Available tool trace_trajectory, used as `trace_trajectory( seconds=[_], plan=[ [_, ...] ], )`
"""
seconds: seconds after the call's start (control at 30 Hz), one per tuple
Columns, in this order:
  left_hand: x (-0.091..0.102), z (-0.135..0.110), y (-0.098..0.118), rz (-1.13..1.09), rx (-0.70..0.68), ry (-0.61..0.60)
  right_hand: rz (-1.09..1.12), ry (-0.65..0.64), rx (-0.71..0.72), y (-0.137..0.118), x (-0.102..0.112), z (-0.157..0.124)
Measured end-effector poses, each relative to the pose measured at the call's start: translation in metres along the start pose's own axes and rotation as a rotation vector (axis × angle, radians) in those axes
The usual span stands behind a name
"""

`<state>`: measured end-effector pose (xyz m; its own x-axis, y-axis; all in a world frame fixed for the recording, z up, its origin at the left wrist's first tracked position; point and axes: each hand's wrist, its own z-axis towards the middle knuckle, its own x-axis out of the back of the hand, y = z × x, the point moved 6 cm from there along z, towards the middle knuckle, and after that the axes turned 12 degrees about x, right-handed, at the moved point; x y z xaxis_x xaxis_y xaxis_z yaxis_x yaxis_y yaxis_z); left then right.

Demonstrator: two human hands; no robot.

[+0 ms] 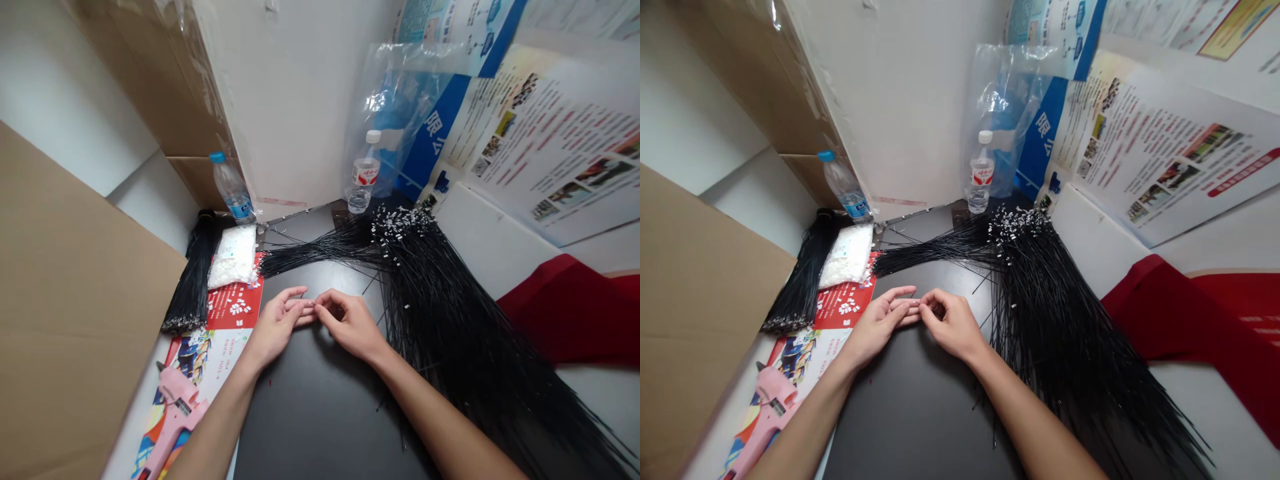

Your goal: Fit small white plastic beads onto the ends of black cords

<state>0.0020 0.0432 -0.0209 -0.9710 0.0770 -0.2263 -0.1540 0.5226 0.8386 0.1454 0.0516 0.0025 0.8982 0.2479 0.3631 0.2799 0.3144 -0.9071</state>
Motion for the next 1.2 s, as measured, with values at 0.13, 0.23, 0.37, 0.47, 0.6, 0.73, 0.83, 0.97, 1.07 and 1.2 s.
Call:
trace_trajectory(
  seconds=[0.13,0.23,0.37,0.47,0.6,0.73,0.83,0.97,1.07,1.2],
  plan=[
    [-0.002,-0.001,-0.001,0.119,-0.005,0.04,0.038,0.014,-0.027,0.005,0.001,0.0],
    [-0.003,-0.003,0.001,0.11,-0.006,0.028,0.075,0.018,-0.044,0.009,0.001,0.0],
    [-0.002,-0.003,0.004,0.066,0.028,0.005,0.101,-0.006,-0.038,0.009,0.0,0.0],
    [0.0,-0.003,0.005,0.004,0.039,0.012,0.106,-0.023,-0.039,0.008,0.0,0.0],
    [-0.001,-0.004,0.004,-0.057,0.07,-0.012,0.106,-0.008,-0.046,0.01,0.001,0.0],
    [-0.001,-0.005,0.004,-0.06,0.066,-0.041,0.099,0.007,-0.045,0.012,0.003,0.002],
    [0.001,-0.004,0.005,-0.035,0.034,-0.018,0.086,0.018,-0.039,0.012,0.004,0.003],
    [0.002,-0.004,0.007,-0.006,0.019,0.011,0.068,0.019,-0.031,0.011,0.003,0.004],
    [0.001,-0.004,0.007,0.033,0.007,0.022,0.061,0.006,-0.022,0.011,0.002,0.004],
    [0.002,-0.003,0.007,0.086,-0.032,0.035,0.063,-0.009,-0.005,0.009,0.0,0.004]
  ],
)
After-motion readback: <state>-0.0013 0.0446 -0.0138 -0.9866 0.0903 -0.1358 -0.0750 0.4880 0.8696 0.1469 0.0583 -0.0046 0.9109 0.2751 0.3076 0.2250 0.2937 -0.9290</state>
